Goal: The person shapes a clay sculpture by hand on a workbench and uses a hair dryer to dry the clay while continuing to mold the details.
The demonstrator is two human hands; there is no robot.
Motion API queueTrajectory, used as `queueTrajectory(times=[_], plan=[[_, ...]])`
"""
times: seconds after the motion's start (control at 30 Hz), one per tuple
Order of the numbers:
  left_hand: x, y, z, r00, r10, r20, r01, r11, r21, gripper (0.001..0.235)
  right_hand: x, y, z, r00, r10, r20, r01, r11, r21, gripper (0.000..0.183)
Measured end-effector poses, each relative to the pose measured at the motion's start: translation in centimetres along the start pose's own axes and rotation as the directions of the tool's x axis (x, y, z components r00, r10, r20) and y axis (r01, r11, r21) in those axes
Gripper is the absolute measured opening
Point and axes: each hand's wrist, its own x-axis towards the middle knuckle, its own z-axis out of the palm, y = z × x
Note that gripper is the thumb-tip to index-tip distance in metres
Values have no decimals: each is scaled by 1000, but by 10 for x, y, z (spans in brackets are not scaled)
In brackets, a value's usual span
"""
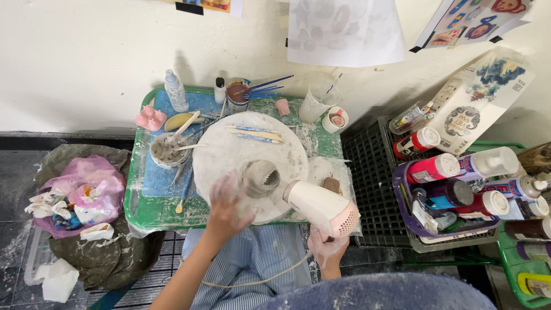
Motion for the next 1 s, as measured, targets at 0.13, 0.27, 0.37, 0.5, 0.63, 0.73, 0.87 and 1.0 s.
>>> queueTrajectory(times=[0.13,0.27,0.37,0.5,0.63,0.73,0.87,1.0], plan=[[11,0,-18,996,-82,42,79,994,76,85,-1,-9,4,991,-135,26,137,979,-149,64],[10,22,-17,977,-119,176,107,992,73,94,3,-23,15,966,-256,34,257,941,-222,83],[5,28,-16,983,-93,156,90,996,23,98,6,-30,18,994,-111,-12,110,993,-43,72],[4,17,-21,990,-40,132,41,999,-4,94,4,-30,14,1000,3,16,-4,999,41,56],[10,9,-30,995,-57,81,54,998,34,83,2,-27,15,993,116,11,-117,987,110,30],[15,14,-32,985,-169,27,170,984,-55,86,2,-30,18,965,261,20,-261,963,69,23],[19,19,-29,985,-141,98,127,982,138,88,8,-38,26,997,76,25,-78,994,74,37],[13,10,-30,993,-104,64,98,991,88,85,9,-46,27,997,49,57,-54,994,90,42]])
